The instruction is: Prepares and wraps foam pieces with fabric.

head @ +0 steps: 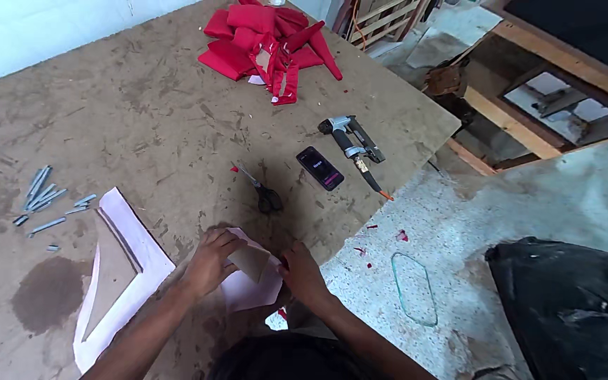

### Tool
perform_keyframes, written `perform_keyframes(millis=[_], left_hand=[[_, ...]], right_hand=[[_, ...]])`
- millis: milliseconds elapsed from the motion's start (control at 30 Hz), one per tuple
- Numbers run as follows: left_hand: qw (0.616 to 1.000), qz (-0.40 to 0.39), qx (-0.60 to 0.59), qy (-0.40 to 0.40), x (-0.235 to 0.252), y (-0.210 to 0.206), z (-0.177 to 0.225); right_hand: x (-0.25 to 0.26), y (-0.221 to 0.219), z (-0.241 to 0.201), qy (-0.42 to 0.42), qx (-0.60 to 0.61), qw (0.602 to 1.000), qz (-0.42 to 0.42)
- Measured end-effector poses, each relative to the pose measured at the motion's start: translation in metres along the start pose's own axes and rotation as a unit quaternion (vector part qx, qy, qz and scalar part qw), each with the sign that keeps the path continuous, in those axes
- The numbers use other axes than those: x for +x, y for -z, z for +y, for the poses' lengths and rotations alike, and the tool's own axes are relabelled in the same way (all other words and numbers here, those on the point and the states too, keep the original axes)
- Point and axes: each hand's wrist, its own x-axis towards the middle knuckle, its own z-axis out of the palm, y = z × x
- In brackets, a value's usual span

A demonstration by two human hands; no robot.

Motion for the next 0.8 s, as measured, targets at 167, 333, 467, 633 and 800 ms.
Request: perform_keyframes(millis=[167,333,467,633,800], left_hand=[[0.995,-0.085,0.036,-0.03,0.0,-0.007,0.01],[0.993,-0.101,0.059,-0.002,-0.001,-0.007,0.018],[0.999,-0.03,0.016,0.035,-0.001,0.014,0.038],[0.968,-0.212,-0.052,0.127,0.022,0.003,0.059],[0.954,-0.226,-0.038,0.195,0.038,0.0,0.064]], right_hand=[[-0.003,0.007,-0.005,-0.038,0.072,0.997,0.011],[-0.027,-0.007,0.014,-0.161,0.269,0.949,-0.025],[-0.037,-0.027,0.015,-0.195,0.386,0.897,-0.092],[-0.031,-0.033,0.012,-0.194,0.411,0.881,-0.131],[-0.032,-0.035,0.017,-0.175,0.438,0.868,-0.158]])
